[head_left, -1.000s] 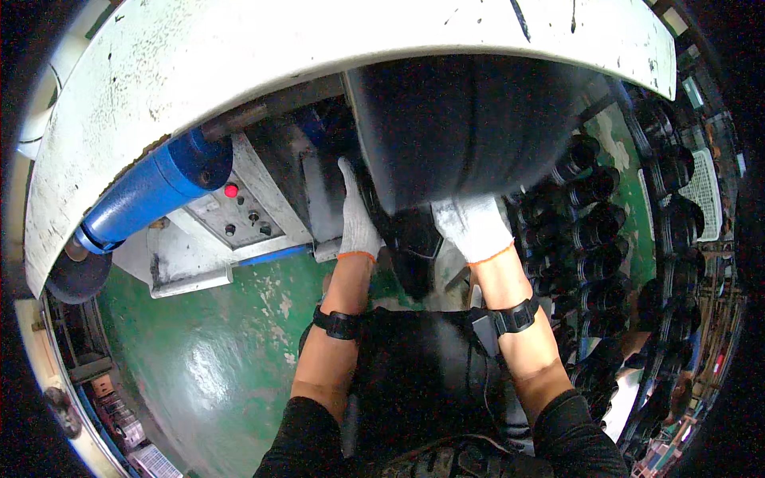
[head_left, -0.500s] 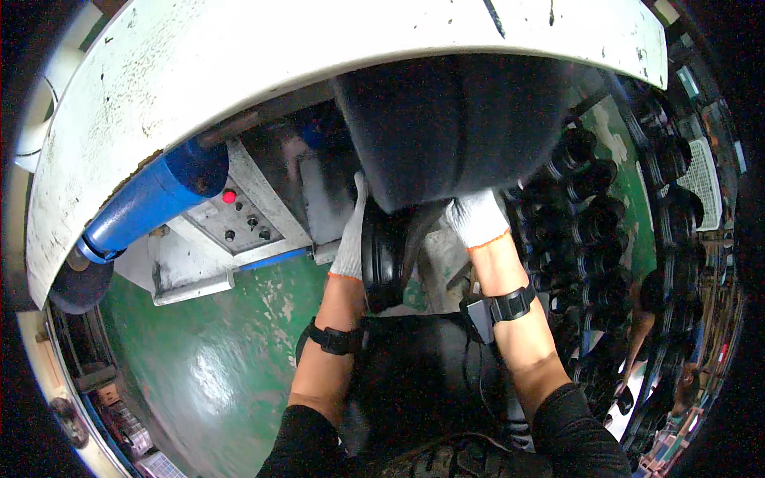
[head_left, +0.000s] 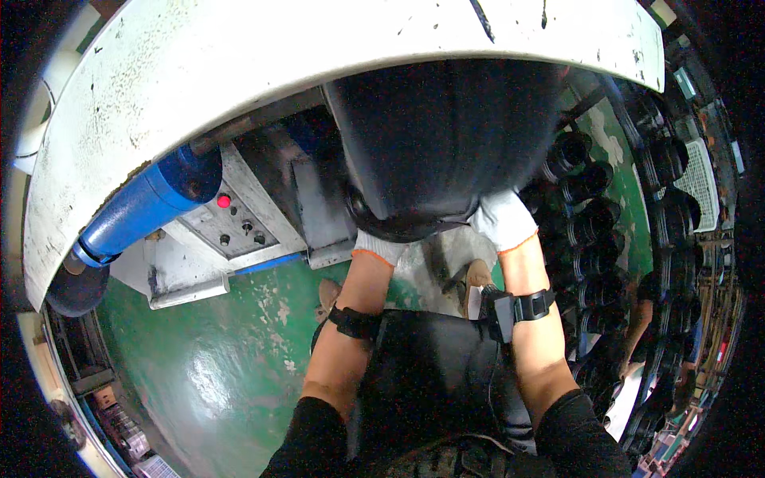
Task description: Polishing black leather shoes using a rotary buffer machine and placing them on a rack.
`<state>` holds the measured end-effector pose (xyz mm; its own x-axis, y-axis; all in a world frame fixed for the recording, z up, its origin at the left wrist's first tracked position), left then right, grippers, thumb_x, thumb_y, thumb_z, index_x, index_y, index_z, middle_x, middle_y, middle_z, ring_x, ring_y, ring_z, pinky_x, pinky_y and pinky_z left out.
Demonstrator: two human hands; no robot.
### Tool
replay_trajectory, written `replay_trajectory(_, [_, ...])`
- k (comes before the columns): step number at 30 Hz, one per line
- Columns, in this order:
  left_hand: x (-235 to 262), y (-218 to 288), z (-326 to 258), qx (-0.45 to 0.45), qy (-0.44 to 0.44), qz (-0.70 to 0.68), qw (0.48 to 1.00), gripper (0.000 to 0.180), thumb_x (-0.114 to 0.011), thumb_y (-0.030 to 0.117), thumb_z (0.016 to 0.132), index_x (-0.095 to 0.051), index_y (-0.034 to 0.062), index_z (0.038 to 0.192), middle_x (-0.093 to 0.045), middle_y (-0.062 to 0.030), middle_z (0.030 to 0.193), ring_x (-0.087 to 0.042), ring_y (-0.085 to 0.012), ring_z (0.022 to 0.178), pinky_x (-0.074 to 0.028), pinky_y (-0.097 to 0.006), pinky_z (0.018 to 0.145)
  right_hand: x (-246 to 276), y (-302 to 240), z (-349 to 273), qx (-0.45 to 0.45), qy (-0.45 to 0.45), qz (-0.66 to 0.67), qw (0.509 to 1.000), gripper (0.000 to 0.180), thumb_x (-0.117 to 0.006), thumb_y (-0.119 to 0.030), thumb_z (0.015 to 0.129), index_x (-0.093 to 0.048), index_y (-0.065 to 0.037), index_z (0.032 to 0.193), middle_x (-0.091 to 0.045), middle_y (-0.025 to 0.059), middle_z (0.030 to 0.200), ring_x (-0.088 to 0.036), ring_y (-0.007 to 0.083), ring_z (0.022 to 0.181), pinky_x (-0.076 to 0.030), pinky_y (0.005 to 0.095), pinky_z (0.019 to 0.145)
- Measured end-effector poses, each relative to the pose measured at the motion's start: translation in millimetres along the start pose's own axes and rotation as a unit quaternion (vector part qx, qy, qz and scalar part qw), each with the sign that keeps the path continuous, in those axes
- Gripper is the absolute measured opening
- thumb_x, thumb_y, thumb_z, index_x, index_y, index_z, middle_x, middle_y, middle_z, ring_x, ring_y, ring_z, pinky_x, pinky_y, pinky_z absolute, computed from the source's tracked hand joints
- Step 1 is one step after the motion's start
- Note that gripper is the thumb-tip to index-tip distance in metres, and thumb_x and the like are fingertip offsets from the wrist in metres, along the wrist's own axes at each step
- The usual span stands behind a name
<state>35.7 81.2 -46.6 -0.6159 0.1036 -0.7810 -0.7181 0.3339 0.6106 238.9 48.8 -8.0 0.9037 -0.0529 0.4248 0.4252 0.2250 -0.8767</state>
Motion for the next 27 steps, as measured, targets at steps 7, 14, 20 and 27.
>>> replay_trajectory(7, [-35.7, 51.7, -3.5, -0.074, 0.071, -0.033, 0.994, 0.060, -0.036, 0.052, 0.097, -0.043, 0.0103, 0.140, -0.048, -0.0094, 0.141, -0.045, -0.0321, 0.127, -0.036, -0.047, 0.109, -22.9, -131.2, 8.3, 0.092, -0.007, -0.379, 0.921, 0.038, -0.054, -0.021, 0.094, -0.056, 0.000, 0.125, -0.057, 0.0140, 0.130, -0.056, 0.0306, 0.117, -0.049, 0.0402, 0.097])
replay_trajectory(14, [-6.9, 91.9, -7.4, -0.100, 0.113, -0.159, 0.976, 0.061, -0.038, 0.056, 0.096, -0.049, 0.0139, 0.138, -0.051, -0.0074, 0.139, -0.048, -0.0315, 0.126, -0.037, -0.046, 0.109, -86.3, -125.1, 18.9, 0.155, 0.085, -0.391, 0.903, 0.053, -0.059, -0.017, 0.082, -0.052, -0.005, 0.133, -0.044, 0.0280, 0.138, -0.040, 0.0473, 0.127, -0.032, 0.0548, 0.108])
replay_trajectory(20, [-25.4, 96.0, -13.0, -0.141, 0.160, -0.107, 0.971, 0.056, -0.037, 0.054, 0.099, -0.047, 0.0146, 0.138, -0.053, -0.0033, 0.135, -0.051, -0.0233, 0.121, -0.041, -0.037, 0.105, -81.6, -140.5, 31.0, 0.125, 0.111, -0.396, 0.903, 0.053, -0.053, -0.026, 0.090, -0.045, -0.003, 0.138, -0.041, 0.0232, 0.143, -0.038, 0.0392, 0.133, -0.029, 0.0481, 0.112])
replay_trajectory(27, [-61.7, 15.7, -1.3, 0.063, 0.187, -0.199, 0.960, 0.057, -0.037, 0.053, 0.098, -0.045, 0.0141, 0.139, -0.050, -0.0061, 0.140, -0.049, -0.0286, 0.124, -0.043, -0.043, 0.103, -17.7, -139.3, 32.1, 0.122, 0.146, -0.444, 0.876, 0.042, -0.051, -0.019, 0.086, -0.055, -0.008, 0.127, -0.047, 0.0170, 0.118, -0.045, 0.0346, 0.111, -0.032, 0.0547, 0.109])
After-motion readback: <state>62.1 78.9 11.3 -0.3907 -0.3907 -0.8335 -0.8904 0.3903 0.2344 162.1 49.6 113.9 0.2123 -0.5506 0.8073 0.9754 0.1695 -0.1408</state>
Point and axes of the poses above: each hand's wrist, its own z-axis towards the middle knuckle, its own x-axis out of the back of the hand, y = z × x, the point moved 5 cm from there along z, towards the middle knuckle
